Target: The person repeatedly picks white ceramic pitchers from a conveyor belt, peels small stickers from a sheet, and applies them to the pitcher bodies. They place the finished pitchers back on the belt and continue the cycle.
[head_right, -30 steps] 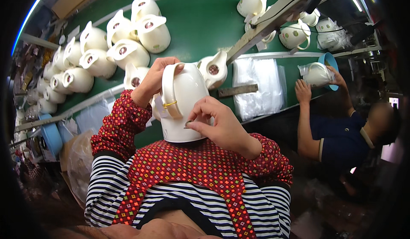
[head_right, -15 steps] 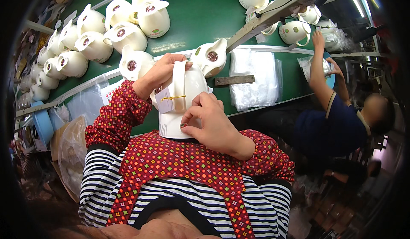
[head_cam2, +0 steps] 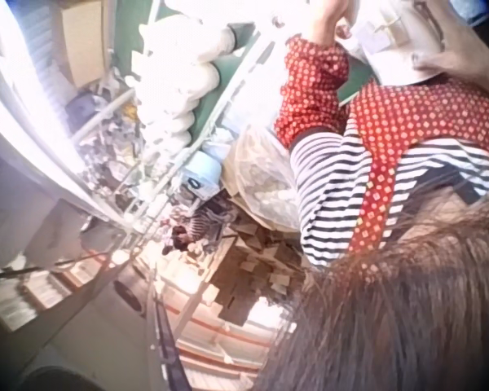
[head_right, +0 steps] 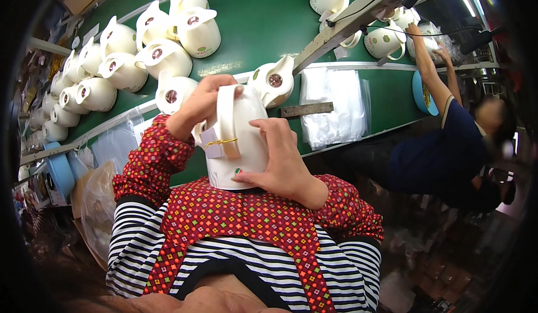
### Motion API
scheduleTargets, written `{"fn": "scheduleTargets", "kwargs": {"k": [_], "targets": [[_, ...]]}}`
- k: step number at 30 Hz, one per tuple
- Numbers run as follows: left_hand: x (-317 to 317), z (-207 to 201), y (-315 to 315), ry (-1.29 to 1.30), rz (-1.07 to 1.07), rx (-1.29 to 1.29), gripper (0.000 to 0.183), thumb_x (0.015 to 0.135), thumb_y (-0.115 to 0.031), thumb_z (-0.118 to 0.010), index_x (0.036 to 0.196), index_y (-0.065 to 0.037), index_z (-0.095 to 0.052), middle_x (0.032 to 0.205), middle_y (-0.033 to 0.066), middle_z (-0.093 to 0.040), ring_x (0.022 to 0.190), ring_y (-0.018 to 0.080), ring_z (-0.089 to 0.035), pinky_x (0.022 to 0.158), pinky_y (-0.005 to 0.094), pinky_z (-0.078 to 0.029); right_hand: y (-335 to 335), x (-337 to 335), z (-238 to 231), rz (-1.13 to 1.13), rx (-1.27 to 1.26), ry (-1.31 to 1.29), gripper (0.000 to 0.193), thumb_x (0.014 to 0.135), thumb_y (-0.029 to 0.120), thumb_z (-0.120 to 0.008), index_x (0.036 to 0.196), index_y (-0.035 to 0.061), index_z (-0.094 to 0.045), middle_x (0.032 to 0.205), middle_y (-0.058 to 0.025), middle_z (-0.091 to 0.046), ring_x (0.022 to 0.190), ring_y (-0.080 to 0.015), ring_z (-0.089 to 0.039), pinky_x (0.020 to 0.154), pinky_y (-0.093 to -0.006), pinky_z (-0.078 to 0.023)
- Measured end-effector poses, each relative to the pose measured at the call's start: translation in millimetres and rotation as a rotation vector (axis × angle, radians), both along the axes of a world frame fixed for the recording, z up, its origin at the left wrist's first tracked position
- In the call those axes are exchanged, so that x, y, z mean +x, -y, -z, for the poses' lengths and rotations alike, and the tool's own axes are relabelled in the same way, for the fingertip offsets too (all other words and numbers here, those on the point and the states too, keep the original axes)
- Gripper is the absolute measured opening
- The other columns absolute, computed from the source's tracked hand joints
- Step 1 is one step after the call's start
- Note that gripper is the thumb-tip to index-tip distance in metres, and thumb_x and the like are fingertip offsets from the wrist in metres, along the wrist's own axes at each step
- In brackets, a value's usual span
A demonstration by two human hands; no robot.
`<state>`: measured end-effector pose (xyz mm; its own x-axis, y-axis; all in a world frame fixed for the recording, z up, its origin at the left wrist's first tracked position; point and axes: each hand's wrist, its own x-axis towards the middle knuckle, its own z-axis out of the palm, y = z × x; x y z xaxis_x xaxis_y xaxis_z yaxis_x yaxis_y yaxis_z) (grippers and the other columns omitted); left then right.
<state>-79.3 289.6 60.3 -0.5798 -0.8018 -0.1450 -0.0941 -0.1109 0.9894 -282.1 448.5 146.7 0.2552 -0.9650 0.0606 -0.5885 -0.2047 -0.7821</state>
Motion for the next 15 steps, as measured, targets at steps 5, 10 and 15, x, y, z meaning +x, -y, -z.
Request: {"fn": "scheduleTargets", "kwargs": {"k": [5, 10, 15], "targets": [[25.4, -78.1, 30.0, -0.126, -0.267, -0.284, 0.022, 0.093, -0.019, -0.081, 0.094, 0.0, -0.071, 0.085, 0.004, -0.071, 0.076, 0.0085, -0.064, 0.068, 0.0259, -0.051, 0.2, -36.8, 17.4, 0.235, 0.007, 0.186, 0.08, 0.08, 0.025, -0.09, 0.144, 0.0018, -0.047, 0.133, -0.0132, -0.052, 0.109, -0.0217, -0.054, 0.102, -0.0357, -0.046], [10.8, -54.7, 81.3, 0.283, -0.376, -1.322, 0.032, 0.072, -0.008, -0.084, 0.097, -0.004, -0.065, 0.097, 0.0121, -0.07, 0.096, 0.0346, -0.066, 0.105, 0.0467, -0.045, 11.4, -41.3, 56.2, 0.317, 0.081, 0.127, 0.042, 0.088, 0.012, -0.08, 0.125, 0.0014, -0.063, 0.115, -0.0076, -0.06, 0.1, -0.0178, -0.058, 0.095, -0.033, -0.048], [-10.3, 38.7, 117.9, 0.527, -0.213, -1.379, 0.032, 0.074, -0.008, -0.073, 0.104, -0.007, -0.063, 0.102, 0.0109, -0.064, 0.107, 0.0304, -0.063, 0.118, 0.0495, -0.037, 29.5, -22.2, 96.4, 0.088, 0.174, 0.077, 0.029, 0.089, 0.014, -0.079, 0.114, 0.0021, -0.069, 0.109, -0.0132, -0.067, 0.097, -0.0269, -0.066, 0.085, -0.0362, -0.053]]}}
